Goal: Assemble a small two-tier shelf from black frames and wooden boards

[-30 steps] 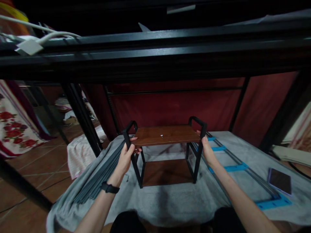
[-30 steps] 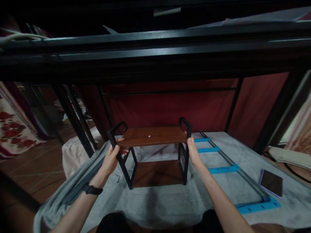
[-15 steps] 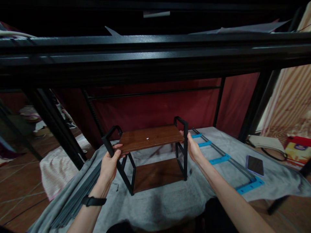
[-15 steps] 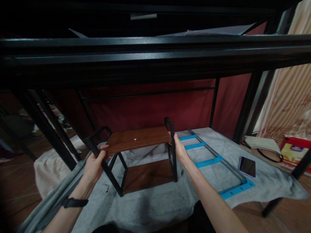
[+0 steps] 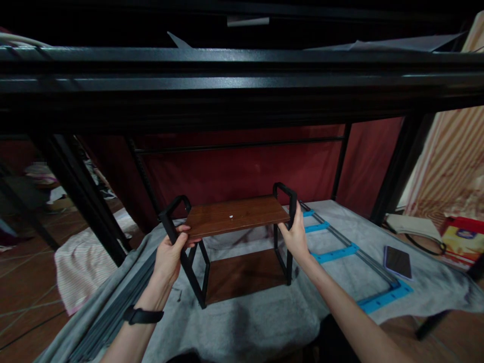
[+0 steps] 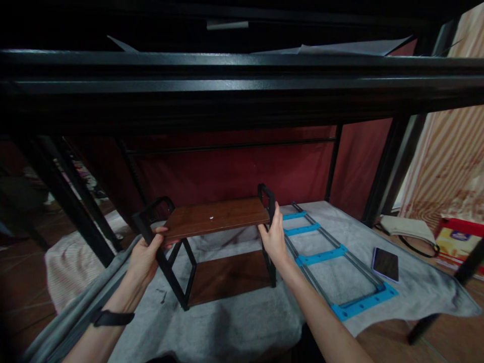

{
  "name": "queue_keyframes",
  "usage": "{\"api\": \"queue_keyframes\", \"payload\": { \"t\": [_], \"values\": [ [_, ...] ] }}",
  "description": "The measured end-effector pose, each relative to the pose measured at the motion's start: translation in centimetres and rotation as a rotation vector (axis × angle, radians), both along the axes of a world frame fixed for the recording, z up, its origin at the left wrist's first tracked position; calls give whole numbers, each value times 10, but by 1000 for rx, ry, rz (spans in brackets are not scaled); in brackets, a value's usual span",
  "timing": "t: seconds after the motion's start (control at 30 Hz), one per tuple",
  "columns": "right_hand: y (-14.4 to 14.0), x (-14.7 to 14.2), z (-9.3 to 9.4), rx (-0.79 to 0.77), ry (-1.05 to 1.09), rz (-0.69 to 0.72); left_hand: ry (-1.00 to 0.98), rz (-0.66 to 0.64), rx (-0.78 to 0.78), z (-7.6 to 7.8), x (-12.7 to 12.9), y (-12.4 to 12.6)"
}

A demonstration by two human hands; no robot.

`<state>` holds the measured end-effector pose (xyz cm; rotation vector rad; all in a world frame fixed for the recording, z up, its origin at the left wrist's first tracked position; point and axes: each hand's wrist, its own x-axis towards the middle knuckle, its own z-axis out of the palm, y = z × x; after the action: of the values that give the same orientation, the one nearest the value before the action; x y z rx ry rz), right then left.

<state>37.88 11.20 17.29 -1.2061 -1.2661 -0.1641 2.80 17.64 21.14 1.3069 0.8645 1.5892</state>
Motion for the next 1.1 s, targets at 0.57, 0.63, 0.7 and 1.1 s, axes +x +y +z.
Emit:
{"api": "queue_keyframes", "payload": {
  "t": [0.57,0.63,0.7,1.1],
  "values": [
    [2,11,-4,6,-105,46,-49,3,5,1,-2,-3],
    [2,16,-2,2,-123,52,-43,-4,12,3,1,-5],
    [1,22,1,14,-142,56,-32,-16,16,4,3,-7],
    [-2,39,6,12,-332,3,14,-86,22,7,4,-8]
  ]
}}
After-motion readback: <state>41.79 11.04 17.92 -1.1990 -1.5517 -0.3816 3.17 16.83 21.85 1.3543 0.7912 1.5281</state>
